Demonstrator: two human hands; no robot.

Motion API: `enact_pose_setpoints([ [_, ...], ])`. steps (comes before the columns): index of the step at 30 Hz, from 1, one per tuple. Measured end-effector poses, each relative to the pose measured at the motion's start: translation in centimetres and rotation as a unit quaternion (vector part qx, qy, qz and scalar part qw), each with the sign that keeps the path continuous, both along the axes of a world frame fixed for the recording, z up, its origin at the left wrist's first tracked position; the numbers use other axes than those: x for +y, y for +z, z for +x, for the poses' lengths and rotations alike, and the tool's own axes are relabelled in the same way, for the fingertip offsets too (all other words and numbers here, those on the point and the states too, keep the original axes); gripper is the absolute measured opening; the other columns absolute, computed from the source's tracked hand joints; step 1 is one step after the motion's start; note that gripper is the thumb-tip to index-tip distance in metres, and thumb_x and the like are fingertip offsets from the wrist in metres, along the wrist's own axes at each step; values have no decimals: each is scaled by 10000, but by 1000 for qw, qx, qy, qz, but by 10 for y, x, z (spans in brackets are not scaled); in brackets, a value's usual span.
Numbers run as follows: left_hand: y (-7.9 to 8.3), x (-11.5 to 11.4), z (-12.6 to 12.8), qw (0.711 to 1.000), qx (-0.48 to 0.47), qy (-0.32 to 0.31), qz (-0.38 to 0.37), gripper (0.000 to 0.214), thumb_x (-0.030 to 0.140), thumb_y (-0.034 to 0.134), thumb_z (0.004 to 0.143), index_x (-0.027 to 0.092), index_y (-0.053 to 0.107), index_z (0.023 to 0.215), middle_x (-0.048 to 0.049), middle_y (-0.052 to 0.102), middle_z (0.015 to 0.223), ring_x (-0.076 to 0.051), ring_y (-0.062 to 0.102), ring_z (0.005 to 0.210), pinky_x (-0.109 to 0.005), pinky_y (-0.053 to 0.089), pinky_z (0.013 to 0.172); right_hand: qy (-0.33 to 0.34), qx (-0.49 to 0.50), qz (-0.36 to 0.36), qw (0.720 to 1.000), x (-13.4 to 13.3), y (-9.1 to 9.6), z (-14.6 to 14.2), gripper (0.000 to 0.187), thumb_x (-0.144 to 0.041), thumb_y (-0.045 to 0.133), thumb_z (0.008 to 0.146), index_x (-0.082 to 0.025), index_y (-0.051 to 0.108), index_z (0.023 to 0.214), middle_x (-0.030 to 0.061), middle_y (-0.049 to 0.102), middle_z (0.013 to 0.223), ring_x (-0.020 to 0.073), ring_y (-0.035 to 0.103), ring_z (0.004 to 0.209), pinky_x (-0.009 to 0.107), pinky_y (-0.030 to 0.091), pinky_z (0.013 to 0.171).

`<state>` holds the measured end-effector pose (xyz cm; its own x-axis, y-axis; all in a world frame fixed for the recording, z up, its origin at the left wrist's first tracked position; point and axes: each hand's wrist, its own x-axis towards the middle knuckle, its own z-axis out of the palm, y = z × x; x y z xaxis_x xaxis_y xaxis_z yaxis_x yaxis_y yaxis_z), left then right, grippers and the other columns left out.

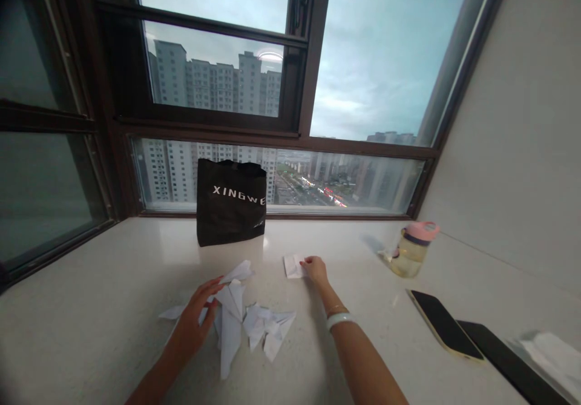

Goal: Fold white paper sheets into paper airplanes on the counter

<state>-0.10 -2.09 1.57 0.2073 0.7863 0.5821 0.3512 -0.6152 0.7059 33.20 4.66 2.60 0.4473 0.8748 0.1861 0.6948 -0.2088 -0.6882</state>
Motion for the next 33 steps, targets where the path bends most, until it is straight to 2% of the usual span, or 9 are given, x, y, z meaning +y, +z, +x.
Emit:
enact_pose_setpoints([
  [5, -1, 2, -4, 998, 47, 16, 45, 326, 203, 384, 790, 234, 580, 1049, -90, 560, 1136, -213, 505, 1083, -410, 438, 900, -15, -84, -4, 996, 20, -7, 4, 166, -245, 543, 689, -160, 680, 727, 91, 685, 778, 191, 617, 759, 245, 392, 602],
  [8, -1, 3, -6, 997, 56, 28, 47, 321, 207, 380, 791, 238, 584, 1037, -87, 569, 1112, -212, 516, 1066, -406, 451, 888, -18, -125, -9, 992, 24, -10, 5, 182, -238, 529, 719, -163, 680, 788, 101, 680, 834, 189, 614, 792, 247, 400, 623],
  [13, -3, 4, -5, 996, 67, 28, 58, 310, 211, 378, 793, 231, 591, 1017, -86, 580, 1090, -207, 525, 1050, -409, 433, 912, -44, -188, -8, 981, 14, -14, 4, 150, -237, 554, 726, -182, 667, 808, 102, 648, 879, 214, 568, 889, 288, 397, 701],
  [16, -3, 4, -5, 996, 57, 26, 57, 307, 205, 382, 787, 230, 594, 1008, -84, 582, 1088, -207, 530, 1041, -401, 444, 896, -66, -207, 7, 976, 7, -11, 0, 219, -251, 551, 739, -191, 630, 934, 115, 613, 944, 241, 533, 940, 340, 391, 741],
  [21, -2, 5, -6, 997, 55, 30, 48, 311, 193, 374, 784, 223, 581, 1014, -87, 574, 1073, -203, 527, 1035, -394, 449, 883, -95, -196, 32, 976, -3, 1, -15, 339, -251, 374, 839, -157, 524, 1128, 167, 554, 1027, 259, 525, 951, 385, 397, 734],
  [23, -2, 5, -6, 997, 59, 32, 47, 314, 194, 364, 790, 216, 576, 1021, -89, 572, 1062, -199, 525, 1031, -390, 443, 889, -62, -185, 29, 980, -11, -1, -28, 346, -245, 346, 849, -162, 523, 1135, 145, 566, 1018, 229, 546, 915, 351, 407, 719],
  [27, -3, 5, -6, 996, 68, 30, 42, 311, 195, 354, 794, 202, 573, 1014, -86, 569, 1065, -194, 520, 1031, -387, 433, 898, 61, -162, 5, 985, -40, -16, -64, 284, -343, 492, 787, -192, 621, 990, 71, 622, 929, 169, 574, 820, 264, 415, 684],
  [30, -2, 4, -6, 996, 75, 27, 37, 298, 197, 364, 789, 194, 581, 993, -84, 579, 1055, -196, 519, 1029, -393, 417, 913, 140, -142, -46, 979, -63, -22, -87, 437, -470, 611, 663, -203, 621, 1009, 70, 629, 931, 200, 553, 875, 279, 404, 694],
  [33, -1, 4, -6, 997, 72, 24, 31, 294, 198, 376, 779, 193, 588, 983, -82, 592, 1034, -198, 525, 1015, -395, 420, 902, 200, -74, -107, 971, -71, -18, -102, 478, -410, 742, 494, -206, 646, 915, 40, 638, 822, 222, 542, 846, 301, 383, 691],
])
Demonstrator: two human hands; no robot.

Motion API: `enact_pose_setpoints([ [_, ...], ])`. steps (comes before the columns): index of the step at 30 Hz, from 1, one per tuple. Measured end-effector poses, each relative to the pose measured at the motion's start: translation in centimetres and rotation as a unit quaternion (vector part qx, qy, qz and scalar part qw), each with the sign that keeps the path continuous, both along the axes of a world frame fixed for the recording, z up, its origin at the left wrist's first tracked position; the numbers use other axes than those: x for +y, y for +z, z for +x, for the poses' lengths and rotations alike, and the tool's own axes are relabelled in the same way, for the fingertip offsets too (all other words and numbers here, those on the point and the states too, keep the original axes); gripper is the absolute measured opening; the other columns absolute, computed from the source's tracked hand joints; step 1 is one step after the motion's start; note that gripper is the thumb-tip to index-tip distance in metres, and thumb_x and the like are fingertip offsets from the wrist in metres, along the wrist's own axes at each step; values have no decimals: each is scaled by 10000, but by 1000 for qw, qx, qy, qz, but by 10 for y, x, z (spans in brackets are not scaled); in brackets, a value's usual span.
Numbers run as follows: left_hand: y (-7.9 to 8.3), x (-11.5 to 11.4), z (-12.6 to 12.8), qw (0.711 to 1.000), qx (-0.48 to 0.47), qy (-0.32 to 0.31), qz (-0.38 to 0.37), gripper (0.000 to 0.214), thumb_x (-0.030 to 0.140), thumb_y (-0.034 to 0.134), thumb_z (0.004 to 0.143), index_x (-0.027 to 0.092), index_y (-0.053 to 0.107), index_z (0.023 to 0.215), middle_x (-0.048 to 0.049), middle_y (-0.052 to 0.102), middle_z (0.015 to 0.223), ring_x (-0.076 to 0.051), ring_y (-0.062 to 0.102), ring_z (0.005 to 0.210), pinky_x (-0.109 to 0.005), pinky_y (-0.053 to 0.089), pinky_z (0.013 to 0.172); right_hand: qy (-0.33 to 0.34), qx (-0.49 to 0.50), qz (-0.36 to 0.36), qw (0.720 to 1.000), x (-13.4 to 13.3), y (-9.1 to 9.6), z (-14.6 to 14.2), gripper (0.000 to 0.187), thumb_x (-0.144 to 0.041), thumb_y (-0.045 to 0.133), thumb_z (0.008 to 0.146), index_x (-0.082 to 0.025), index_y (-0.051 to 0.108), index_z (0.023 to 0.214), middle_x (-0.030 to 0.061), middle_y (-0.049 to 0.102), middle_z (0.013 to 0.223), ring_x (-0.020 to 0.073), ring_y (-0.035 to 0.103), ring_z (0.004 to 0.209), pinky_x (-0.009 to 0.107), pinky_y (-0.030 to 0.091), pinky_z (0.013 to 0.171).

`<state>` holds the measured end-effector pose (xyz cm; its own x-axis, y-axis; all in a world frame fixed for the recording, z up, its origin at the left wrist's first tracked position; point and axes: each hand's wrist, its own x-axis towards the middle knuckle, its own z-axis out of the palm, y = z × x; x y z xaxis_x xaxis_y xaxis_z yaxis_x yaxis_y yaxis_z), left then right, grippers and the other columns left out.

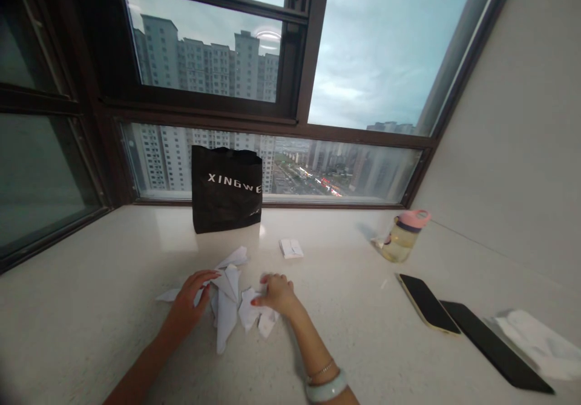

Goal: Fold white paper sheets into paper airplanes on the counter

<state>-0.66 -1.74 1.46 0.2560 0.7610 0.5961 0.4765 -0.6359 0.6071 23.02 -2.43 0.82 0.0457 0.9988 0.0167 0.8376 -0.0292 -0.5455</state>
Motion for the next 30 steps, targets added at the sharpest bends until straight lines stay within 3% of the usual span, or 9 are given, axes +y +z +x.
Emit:
enact_pose_setpoints([
  [6, 2, -4, 6, 999, -31, -8, -40, 282, 283, 449, 768, 197, 601, 989, -79, 625, 988, -209, 557, 952, -386, 436, 859, 81, 248, -21, 965, 7, 9, -24, 284, -389, 643, 630, -136, 636, 760, -17, 578, 594, 84, 437, 492, 215, 317, 485],
  [9, 3, -7, 14, 995, -55, -18, -86, 319, 341, 526, 724, 191, 606, 995, -76, 644, 967, -210, 579, 905, -357, 443, 825, 130, 365, 1, 922, 0, 11, -38, 308, -441, 639, 629, -142, 639, 706, -26, 562, 558, 80, 417, 483, 216, 313, 481],
  [14, 5, -8, 19, 980, -90, -21, -174, 218, 349, 541, 698, 198, 634, 825, -26, 668, 792, -159, 588, 719, -279, 456, 691, 114, 406, 62, 905, -4, 14, -51, 324, -478, 632, 631, -164, 636, 708, -10, 582, 605, 108, 470, 561, 234, 353, 548],
  [16, 7, -6, 17, 975, -122, -8, -187, 207, 356, 551, 687, 188, 629, 779, -21, 662, 756, -155, 584, 705, -269, 451, 678, 82, 395, 96, 910, -3, 14, -47, 358, -510, 575, 671, -164, 626, 745, -2, 575, 619, 115, 477, 576, 240, 359, 564],
  [19, 10, -1, 11, 957, -201, 11, -207, 259, 381, 569, 667, 171, 625, 808, -25, 656, 757, -159, 591, 711, -264, 456, 662, 45, 265, 119, 956, -5, 12, -34, 356, -499, 555, 686, -171, 626, 804, 13, 579, 685, 135, 488, 637, 256, 366, 601],
  [22, 11, 1, 8, 932, -270, 1, -241, 328, 408, 593, 644, 160, 626, 856, -30, 653, 781, -153, 600, 670, -259, 469, 627, 30, 79, 67, 994, -11, 9, -22, 296, -367, 740, 491, -182, 633, 695, 18, 575, 714, 170, 489, 714, 276, 363, 636],
  [24, 10, 1, 8, 918, -295, -11, -266, 374, 419, 609, 632, 151, 625, 892, -42, 654, 812, -149, 604, 635, -263, 479, 601, 33, 54, 41, 997, -13, 9, -19, 270, -271, 774, 417, -181, 613, 614, 14, 574, 704, 175, 490, 724, 280, 362, 642],
  [27, 8, 2, 9, 908, -299, -20, -291, 407, 408, 611, 635, 143, 626, 944, -62, 658, 844, -153, 610, 629, -265, 485, 579, 39, 193, 78, 977, -10, 18, -23, 219, -310, 728, 515, -178, 590, 622, -10, 564, 645, 132, 485, 638, 258, 365, 606],
  [30, 6, 2, 11, 917, -272, -9, -293, 394, 362, 613, 639, 147, 630, 969, -62, 660, 836, -157, 611, 665, -248, 472, 578, 47, 392, 110, 912, -8, 29, -36, 285, -424, 667, 598, -179, 583, 718, -40, 530, 573, 90, 447, 519, 223, 338, 511],
])
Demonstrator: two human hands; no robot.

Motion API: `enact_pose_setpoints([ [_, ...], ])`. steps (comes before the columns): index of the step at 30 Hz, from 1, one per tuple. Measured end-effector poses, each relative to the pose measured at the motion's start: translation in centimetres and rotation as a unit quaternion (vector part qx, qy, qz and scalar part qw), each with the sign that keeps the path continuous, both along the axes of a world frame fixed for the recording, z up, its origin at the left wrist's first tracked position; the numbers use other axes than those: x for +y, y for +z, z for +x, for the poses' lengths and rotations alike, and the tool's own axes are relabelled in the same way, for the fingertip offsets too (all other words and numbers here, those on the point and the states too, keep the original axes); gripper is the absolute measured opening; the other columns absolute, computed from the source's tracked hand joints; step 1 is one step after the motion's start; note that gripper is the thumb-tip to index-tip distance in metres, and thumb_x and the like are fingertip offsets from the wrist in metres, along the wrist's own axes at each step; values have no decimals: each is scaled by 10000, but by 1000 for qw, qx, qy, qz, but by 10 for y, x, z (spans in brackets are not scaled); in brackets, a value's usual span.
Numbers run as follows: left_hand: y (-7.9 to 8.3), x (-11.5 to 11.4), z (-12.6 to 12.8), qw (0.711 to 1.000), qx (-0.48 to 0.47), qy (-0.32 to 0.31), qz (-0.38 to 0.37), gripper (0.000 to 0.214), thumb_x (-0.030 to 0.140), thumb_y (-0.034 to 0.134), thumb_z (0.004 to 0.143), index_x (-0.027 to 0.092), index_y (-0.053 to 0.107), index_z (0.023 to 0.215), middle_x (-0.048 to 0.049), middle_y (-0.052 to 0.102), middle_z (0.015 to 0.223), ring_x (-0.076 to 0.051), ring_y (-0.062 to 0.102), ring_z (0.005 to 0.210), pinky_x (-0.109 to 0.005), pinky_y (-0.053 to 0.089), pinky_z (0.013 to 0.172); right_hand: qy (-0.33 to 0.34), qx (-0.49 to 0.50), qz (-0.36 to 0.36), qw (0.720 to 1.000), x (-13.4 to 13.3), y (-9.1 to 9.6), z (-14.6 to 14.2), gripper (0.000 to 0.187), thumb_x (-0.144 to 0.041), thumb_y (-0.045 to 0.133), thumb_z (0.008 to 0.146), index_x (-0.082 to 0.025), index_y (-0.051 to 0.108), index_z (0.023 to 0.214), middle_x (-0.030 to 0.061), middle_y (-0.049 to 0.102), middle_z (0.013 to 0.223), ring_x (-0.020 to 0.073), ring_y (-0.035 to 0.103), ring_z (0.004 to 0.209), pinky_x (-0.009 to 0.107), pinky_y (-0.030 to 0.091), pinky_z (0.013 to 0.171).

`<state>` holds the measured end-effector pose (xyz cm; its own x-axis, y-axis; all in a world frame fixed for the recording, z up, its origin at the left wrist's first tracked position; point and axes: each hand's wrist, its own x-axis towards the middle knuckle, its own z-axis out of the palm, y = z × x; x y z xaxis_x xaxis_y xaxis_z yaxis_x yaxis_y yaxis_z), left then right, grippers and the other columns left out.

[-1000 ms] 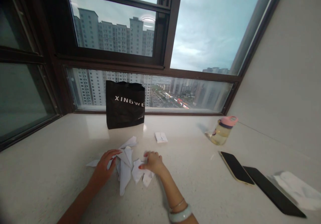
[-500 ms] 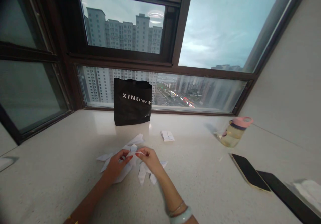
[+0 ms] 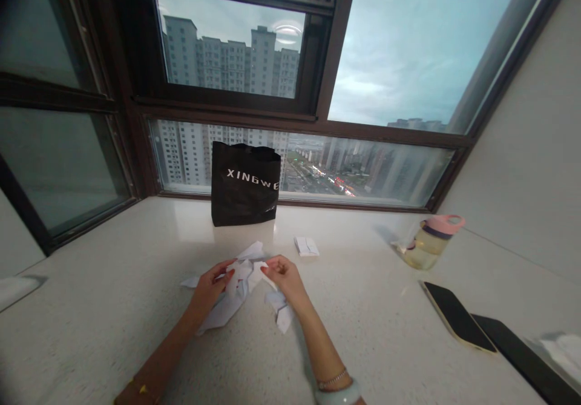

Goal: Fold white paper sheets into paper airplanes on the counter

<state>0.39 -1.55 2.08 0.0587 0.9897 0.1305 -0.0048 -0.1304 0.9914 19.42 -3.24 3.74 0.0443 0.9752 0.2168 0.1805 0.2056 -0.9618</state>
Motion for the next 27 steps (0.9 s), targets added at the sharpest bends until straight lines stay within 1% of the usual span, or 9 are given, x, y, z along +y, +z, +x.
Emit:
enact_pose_setpoints([
  [2, -1, 0, 1, 1000, 10, -5, -1, 421, 333, 621, 635, 151, 609, 1013, -56, 661, 810, -154, 609, 664, -240, 461, 577, 39, 87, -15, 995, -2, 3, -11, 354, -439, 674, 595, -190, 579, 826, -62, 517, 545, 68, 406, 447, 203, 298, 447],
  [3, -1, -1, 2, 1000, 9, -14, -2, 439, 324, 627, 631, 152, 596, 1034, -53, 662, 796, -151, 607, 656, -237, 456, 575, 58, 107, -22, 992, -4, 3, -16, 388, -425, 687, 587, -197, 572, 878, -70, 518, 538, 63, 399, 430, 198, 290, 432],
  [6, 0, -4, 4, 999, -5, -54, -1, 442, 325, 628, 637, 155, 580, 1042, -35, 657, 747, -137, 597, 634, -223, 441, 567, 82, 116, -13, 990, -10, -3, -29, 453, -365, 715, 571, -214, 553, 967, -80, 531, 535, 74, 445, 454, 199, 330, 453],
  [9, 1, -8, 8, 994, -26, -103, -9, 430, 349, 603, 666, 161, 564, 1051, -9, 638, 691, -113, 573, 592, -208, 426, 546, 56, 106, 18, 993, -14, -11, -35, 417, -338, 706, 592, -220, 555, 962, -78, 535, 545, 87, 481, 495, 209, 365, 494],
  [13, 4, -13, 12, 984, -72, -161, -34, 478, 383, 592, 684, 162, 510, 1099, 12, 617, 657, -103, 564, 569, -224, 448, 570, -9, 100, 44, 994, -15, -16, -37, 341, -345, 684, 619, -212, 562, 910, -61, 539, 547, 114, 514, 534, 231, 391, 531],
  [16, 6, -16, 13, 977, -103, -180, -42, 511, 412, 597, 683, 164, 484, 1115, 2, 623, 683, -120, 589, 601, -262, 476, 623, -40, 121, 50, 991, -15, -18, -38, 340, -374, 669, 628, -206, 554, 900, -59, 524, 532, 122, 504, 514, 237, 384, 513],
  [19, 6, -19, 14, 977, -111, -176, -52, 519, 443, 597, 680, 173, 486, 1109, -21, 640, 747, -143, 614, 651, -288, 491, 653, -63, 132, 49, 988, -14, -22, -41, 343, -390, 651, 642, -200, 546, 907, -69, 483, 516, 108, 456, 469, 226, 350, 473],
  [23, -2, -17, 18, 981, -92, -166, -34, 509, 407, 619, 668, 173, 490, 1101, -53, 660, 816, -161, 624, 686, -298, 499, 659, -88, 72, 62, 992, -14, -25, -42, 291, -392, 587, 702, -192, 556, 911, -43, 489, 563, 127, 470, 523, 252, 386, 536],
  [27, -10, -13, 17, 989, -43, -142, 7, 507, 348, 602, 687, 177, 478, 1148, -79, 673, 880, -175, 630, 749, -273, 493, 653, -149, -67, 107, 981, -13, -23, -35, 324, -381, 594, 692, -204, 585, 964, 49, 590, 836, 195, 516, 808, 321, 401, 739],
])
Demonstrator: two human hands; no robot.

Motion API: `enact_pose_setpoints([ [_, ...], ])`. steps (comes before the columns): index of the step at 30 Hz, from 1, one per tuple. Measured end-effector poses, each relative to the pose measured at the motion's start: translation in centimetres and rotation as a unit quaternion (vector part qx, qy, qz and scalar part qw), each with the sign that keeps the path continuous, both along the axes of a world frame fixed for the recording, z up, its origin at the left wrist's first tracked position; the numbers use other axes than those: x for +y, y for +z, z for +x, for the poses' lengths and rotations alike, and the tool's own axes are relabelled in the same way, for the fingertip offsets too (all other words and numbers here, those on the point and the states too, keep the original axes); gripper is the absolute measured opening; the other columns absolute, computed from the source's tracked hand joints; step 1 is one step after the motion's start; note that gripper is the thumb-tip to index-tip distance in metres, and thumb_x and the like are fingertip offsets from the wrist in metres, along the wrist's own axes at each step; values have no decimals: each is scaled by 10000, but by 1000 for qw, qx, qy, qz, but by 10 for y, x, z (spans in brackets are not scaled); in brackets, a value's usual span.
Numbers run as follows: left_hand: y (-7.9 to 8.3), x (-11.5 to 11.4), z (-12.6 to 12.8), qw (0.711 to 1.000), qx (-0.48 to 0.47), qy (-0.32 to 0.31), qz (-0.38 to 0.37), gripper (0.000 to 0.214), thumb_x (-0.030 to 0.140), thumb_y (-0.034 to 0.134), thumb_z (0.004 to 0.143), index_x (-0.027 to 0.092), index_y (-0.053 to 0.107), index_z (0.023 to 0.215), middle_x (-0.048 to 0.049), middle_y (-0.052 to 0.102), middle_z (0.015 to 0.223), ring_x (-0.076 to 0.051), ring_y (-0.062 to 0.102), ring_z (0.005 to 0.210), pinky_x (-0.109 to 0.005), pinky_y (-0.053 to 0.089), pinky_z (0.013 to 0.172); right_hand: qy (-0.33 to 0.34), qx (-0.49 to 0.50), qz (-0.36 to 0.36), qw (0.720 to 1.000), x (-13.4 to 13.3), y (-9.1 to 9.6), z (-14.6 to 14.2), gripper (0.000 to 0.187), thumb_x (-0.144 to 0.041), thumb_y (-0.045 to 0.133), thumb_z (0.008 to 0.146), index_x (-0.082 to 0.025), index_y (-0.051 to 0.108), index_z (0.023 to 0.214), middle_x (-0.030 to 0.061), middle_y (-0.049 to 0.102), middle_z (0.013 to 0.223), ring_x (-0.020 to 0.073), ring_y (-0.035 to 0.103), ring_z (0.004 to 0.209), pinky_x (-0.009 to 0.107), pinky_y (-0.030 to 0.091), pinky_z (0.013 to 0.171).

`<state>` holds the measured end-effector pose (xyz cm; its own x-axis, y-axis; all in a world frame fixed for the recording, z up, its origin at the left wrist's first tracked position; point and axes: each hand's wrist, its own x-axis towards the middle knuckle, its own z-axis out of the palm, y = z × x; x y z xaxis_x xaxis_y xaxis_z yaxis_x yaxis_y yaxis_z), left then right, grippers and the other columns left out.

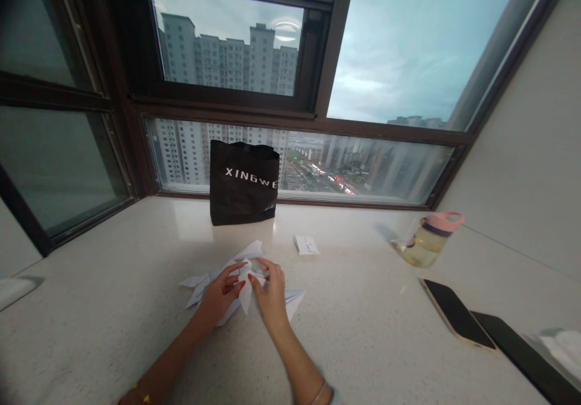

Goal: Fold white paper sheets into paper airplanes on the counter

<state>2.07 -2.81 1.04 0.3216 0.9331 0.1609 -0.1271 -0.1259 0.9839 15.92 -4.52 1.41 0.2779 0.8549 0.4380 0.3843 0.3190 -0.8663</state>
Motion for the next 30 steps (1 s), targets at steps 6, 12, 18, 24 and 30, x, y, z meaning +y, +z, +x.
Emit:
enact_pose_setpoints([
  [6, 6, -2, -3, 999, 30, 11, 11, 525, 311, 563, 705, 167, 454, 1198, -65, 683, 862, -173, 634, 758, -269, 484, 672, 48, -41, -63, 996, 3, 1, 12, 238, -410, 577, 692, -195, 653, 761, 33, 602, 709, 175, 515, 697, 302, 388, 679],
  [12, 12, -4, -4, 999, 39, 29, 3, 553, 299, 583, 688, 153, 443, 1202, -36, 685, 749, -161, 627, 688, -247, 473, 614, 68, 26, -84, 994, 5, 0, 9, 284, -445, 611, 642, -178, 648, 730, -11, 535, 574, 129, 459, 566, 256, 368, 570],
  [18, 10, -1, -5, 1000, 11, 15, -23, 602, 352, 627, 661, 152, 460, 1204, -48, 693, 762, -144, 612, 630, -234, 459, 572, 87, 49, -93, 991, 4, 1, 7, 296, -469, 618, 627, -176, 645, 654, -25, 510, 510, 106, 406, 499, 244, 335, 509],
  [24, 14, 10, -11, 994, -22, 84, -62, 384, 416, 705, 540, 132, 641, 791, -53, 687, 707, -161, 621, 634, -245, 467, 580, 93, 37, -64, 993, 4, 17, 31, 386, -528, 517, 710, -187, 643, 839, 40, 638, 752, 164, 534, 687, 283, 399, 635],
  [30, 31, 23, -52, 931, -184, 311, -46, 362, 357, 677, 600, 148, 618, 889, -21, 676, 777, -123, 622, 672, -240, 493, 648, 51, -211, -169, 961, -4, 20, 86, 381, -439, 662, 576, -201, 638, 872, 66, 620, 893, 213, 523, 821, 314, 385, 702],
])
